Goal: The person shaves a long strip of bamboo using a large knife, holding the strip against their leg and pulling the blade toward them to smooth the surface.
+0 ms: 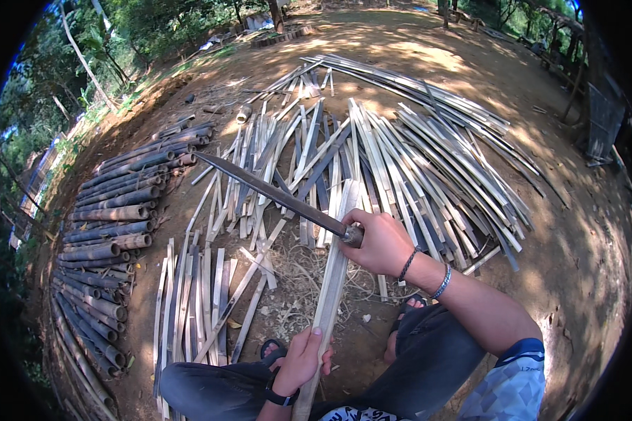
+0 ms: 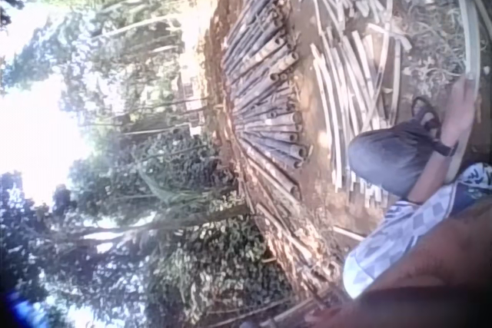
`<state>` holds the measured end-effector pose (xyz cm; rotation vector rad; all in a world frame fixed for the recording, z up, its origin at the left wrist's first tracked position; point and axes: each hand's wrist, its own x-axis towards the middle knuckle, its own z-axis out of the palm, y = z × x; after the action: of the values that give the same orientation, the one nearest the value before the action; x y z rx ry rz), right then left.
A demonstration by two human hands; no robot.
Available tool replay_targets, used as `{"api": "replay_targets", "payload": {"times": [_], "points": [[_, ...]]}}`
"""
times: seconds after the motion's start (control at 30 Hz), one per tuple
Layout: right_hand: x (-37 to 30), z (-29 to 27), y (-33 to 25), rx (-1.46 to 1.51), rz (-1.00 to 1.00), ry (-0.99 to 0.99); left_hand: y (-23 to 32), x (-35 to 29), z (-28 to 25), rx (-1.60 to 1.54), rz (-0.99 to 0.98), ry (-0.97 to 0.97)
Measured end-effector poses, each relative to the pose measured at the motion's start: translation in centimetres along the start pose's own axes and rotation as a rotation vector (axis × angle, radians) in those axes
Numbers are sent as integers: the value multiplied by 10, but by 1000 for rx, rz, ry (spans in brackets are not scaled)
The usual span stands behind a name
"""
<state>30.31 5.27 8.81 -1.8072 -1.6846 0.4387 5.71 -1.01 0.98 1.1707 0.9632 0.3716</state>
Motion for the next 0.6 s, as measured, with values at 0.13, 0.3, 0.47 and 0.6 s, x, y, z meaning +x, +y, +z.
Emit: {"api": "replay_targets", "payload": {"times": [0.13,0.3,0.47,0.6], "points": [[3,1,-7,-90,44,-70,-1,1,-2,3,20,5],[8,4,-6,-81,55,-65,0,2,-4,6,15,-1],[13,6,4,18,69,-97,-1,4,-4,-16,18,-38],[16,5,18,164,63,-129,-6,7,-3,-46,-2,-60]]}}
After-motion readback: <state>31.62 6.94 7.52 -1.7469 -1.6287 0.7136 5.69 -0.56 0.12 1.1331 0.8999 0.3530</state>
